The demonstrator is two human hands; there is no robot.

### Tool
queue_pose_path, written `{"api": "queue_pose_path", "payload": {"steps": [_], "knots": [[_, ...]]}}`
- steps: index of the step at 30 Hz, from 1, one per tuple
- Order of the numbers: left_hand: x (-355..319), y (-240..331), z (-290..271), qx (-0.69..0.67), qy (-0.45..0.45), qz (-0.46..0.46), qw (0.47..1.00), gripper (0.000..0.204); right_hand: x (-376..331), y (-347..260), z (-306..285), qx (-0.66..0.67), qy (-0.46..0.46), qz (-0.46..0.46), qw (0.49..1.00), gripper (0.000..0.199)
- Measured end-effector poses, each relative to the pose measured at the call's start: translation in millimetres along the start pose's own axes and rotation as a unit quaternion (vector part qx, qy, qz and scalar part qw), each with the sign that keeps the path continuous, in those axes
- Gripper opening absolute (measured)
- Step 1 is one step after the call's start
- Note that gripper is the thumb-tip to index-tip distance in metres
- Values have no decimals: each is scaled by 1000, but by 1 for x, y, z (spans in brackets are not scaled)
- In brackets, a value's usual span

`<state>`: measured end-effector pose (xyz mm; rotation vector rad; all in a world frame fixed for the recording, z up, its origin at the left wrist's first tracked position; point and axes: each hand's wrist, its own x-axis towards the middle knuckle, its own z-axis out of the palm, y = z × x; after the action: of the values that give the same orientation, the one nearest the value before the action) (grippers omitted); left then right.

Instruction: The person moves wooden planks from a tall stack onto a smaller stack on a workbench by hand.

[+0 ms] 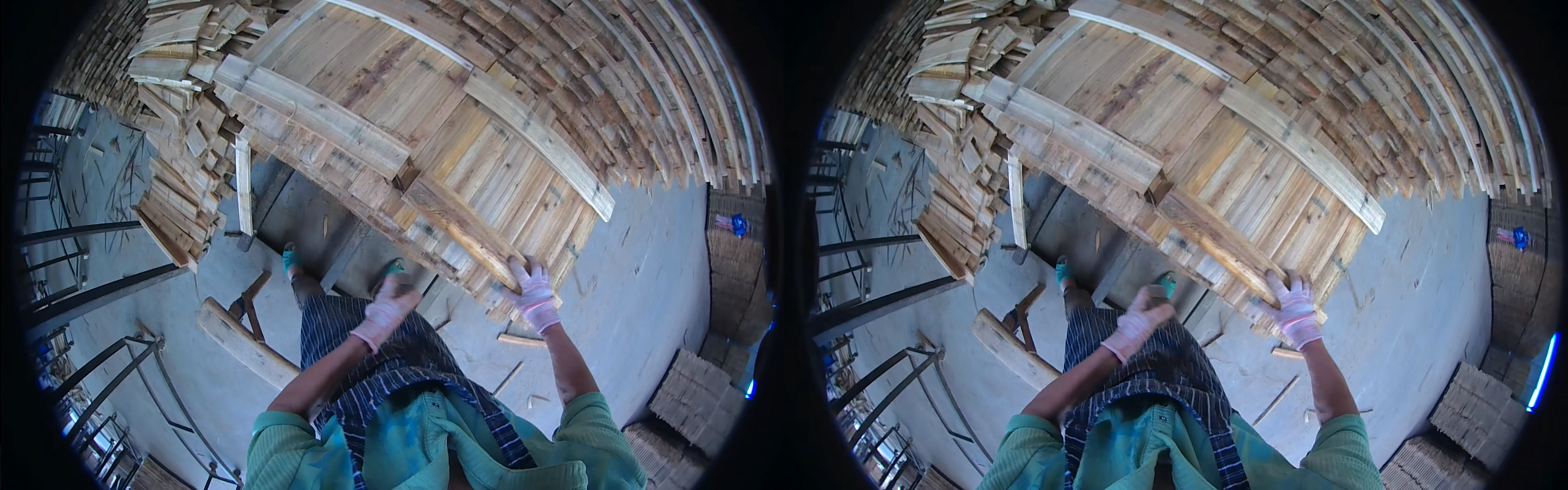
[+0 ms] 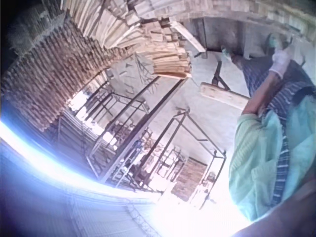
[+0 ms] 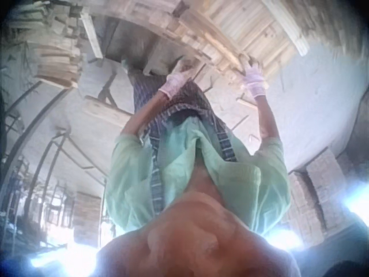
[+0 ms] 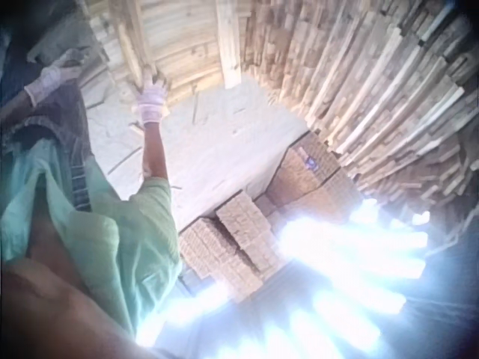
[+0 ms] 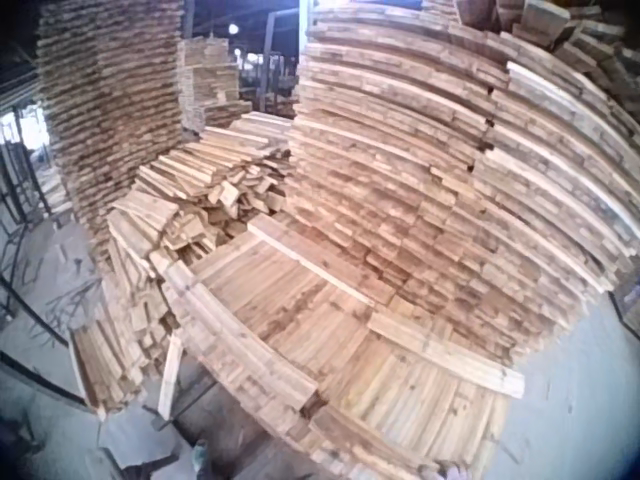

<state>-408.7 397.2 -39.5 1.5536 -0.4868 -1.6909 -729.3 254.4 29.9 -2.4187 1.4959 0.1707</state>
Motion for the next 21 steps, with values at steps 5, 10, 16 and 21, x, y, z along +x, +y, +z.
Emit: {"api": "queue_pose_path", "payload": {"steps": [5, 10, 16, 21], "knots": [[0, 29, -54, -114, 103, -81, 985, 50, 13, 0, 4, -12, -4, -27, 1000, 80], [-12, 10, -82, -22, 128, 19, 991, 51, 37, -32, 4, -4, -65, -23, 998, 79], [-45, 23, -153, -172, 230, -26, 957, 49, 54, -81, -1, -122, 53, -100, 986, 74], [3, 7, -266, -408, 295, -3, 864, 39, 114, -260, 44, 222, -108, -128, 961, 51]]}}
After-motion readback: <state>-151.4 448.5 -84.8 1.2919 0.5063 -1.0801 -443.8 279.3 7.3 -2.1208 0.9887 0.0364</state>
